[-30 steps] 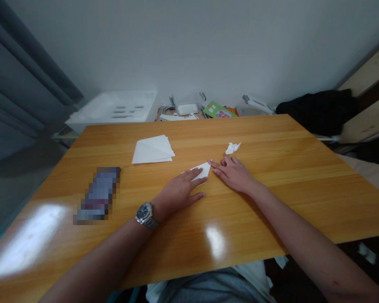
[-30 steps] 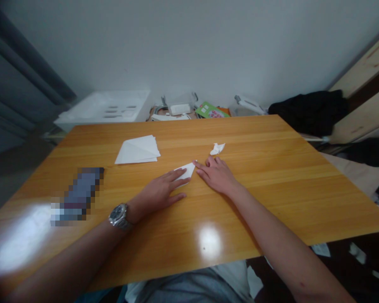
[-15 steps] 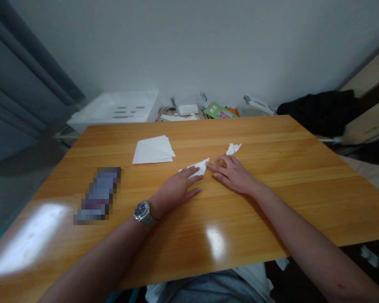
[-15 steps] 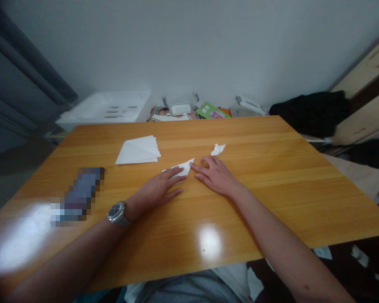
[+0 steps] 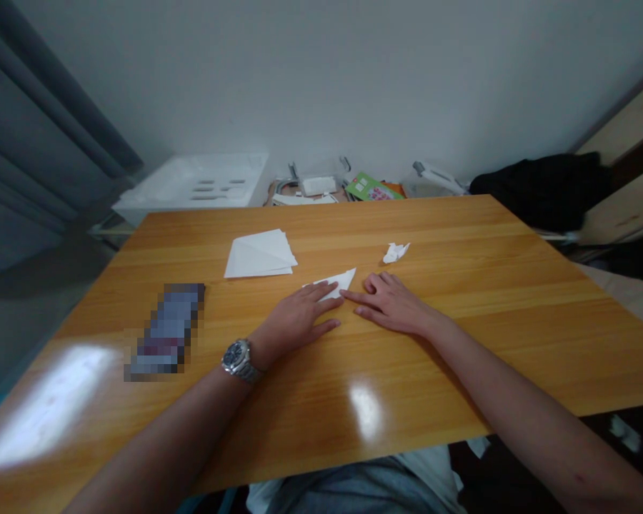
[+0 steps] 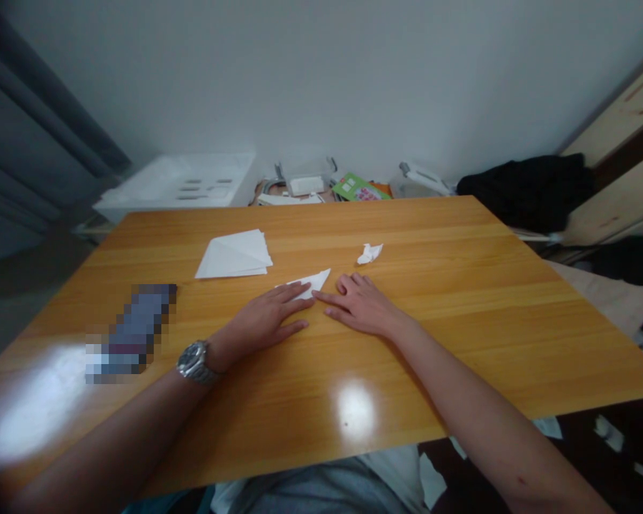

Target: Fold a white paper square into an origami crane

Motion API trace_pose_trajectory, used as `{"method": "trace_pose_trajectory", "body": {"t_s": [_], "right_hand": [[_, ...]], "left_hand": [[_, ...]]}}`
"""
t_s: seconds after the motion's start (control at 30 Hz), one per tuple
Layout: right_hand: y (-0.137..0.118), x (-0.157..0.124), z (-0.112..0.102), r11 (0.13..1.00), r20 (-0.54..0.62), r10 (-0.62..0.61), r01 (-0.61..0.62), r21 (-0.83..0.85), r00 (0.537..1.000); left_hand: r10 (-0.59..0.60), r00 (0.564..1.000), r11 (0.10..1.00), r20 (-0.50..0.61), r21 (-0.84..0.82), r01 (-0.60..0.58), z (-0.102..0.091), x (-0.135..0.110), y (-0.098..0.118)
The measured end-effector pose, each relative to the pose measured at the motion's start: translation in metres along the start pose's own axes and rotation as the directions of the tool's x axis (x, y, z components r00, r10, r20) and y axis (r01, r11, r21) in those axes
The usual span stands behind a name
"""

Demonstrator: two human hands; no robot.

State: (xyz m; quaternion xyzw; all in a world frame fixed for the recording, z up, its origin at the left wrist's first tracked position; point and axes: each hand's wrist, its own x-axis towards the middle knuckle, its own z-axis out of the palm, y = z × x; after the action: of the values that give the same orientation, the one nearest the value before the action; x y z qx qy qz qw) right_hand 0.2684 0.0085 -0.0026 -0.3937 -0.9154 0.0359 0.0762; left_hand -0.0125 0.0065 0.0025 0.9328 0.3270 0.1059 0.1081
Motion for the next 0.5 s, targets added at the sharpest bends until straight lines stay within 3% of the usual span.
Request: {"method": "trace_pose_trajectory", "body": {"t_s": [0.2,0.5], "right_hand": [[0.004,0.003,0.001,0.993,-0.023,0.115,-0.115,-0.018,0.993],[0.012,0.009,0.009,0.943,-0.121,0.321,-0.329,-0.054,0.939]], "left_hand": [[0.004,1.0,1.0,0.002,-0.01,-0.004,0.001,0.0,-0.001],[0.001,1.0,1.0,0.011,-0.014,-0.001,0.001,-0.001,-0.002]]}}
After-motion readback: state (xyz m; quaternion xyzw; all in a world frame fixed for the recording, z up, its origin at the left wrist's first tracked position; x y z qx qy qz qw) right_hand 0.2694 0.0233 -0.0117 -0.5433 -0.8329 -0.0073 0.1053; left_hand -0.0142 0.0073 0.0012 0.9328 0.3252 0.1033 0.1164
